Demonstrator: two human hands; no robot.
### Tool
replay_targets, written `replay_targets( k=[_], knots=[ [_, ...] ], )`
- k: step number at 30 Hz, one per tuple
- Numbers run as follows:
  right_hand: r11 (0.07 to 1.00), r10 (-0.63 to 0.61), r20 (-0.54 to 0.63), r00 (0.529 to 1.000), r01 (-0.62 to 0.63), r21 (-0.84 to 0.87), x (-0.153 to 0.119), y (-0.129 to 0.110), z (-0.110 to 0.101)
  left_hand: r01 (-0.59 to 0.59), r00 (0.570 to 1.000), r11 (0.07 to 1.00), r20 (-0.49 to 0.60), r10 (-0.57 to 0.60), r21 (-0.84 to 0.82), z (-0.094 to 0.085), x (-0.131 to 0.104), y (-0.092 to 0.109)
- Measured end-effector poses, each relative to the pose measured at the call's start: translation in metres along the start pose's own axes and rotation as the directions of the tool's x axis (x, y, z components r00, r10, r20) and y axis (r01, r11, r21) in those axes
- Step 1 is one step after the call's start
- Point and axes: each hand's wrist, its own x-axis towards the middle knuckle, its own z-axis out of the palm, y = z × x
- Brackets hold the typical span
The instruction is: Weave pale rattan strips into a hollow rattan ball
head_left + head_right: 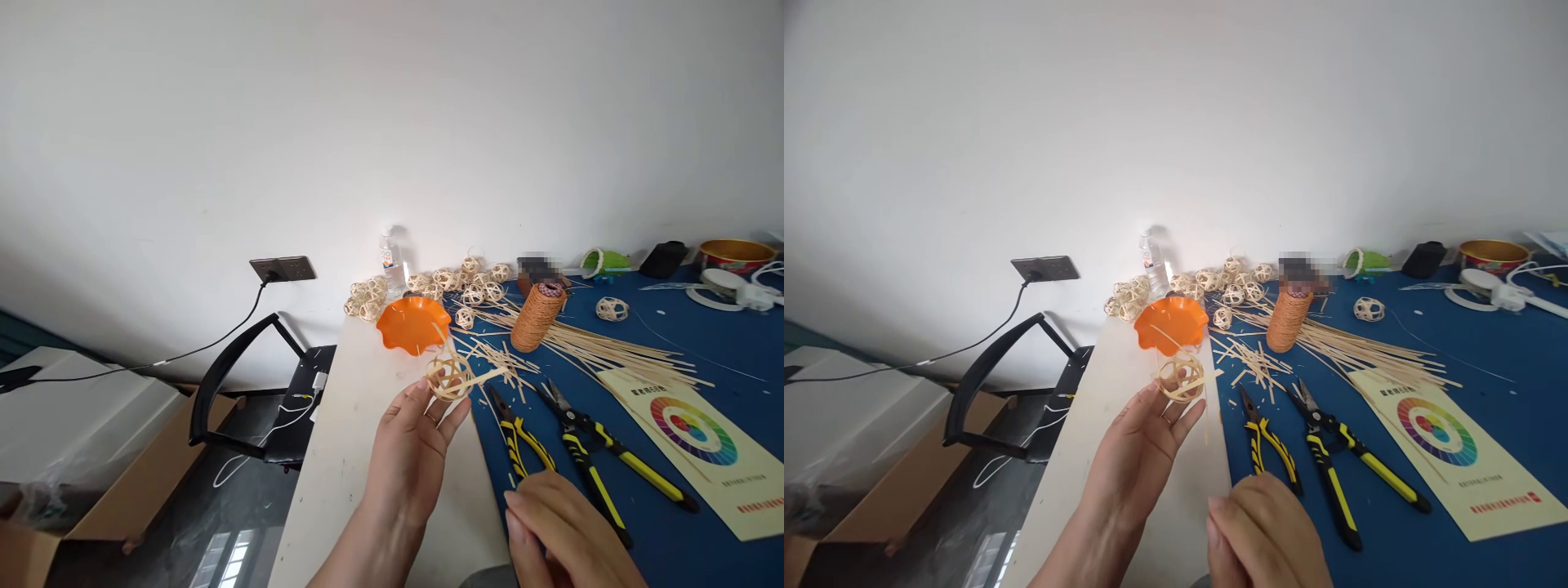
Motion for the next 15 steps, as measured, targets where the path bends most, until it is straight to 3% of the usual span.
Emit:
replay_targets(
  k=[2, 5, 8, 15],
  knots=[
    [0.997, 0.050, 0.054, 0.997, -0.054, 0.064, 0.008, 0.007, 0.001, 0.061, 0.998, 0.998, 0.005, -0.061, -0.015, -0.002, 0.001, 0.001],
    [0.967, 0.211, 0.170, 0.963, -0.230, 0.107, 0.021, 0.021, 0.004, 0.148, 0.989, 0.988, 0.004, -0.148, -0.035, -0.004, 0.002, 0.003],
    [0.942, 0.286, 0.210, 0.935, -0.315, 0.118, 0.032, 0.035, 0.010, 0.193, 0.981, 0.980, 0.016, -0.193, -0.045, -0.005, 0.003, 0.002],
    [0.892, 0.342, 0.258, 0.904, -0.398, 0.214, 0.033, 0.054, 0.035, 0.132, 0.991, 0.991, 0.033, -0.131, -0.018, -0.005, 0.002, -0.009]
  ],
)
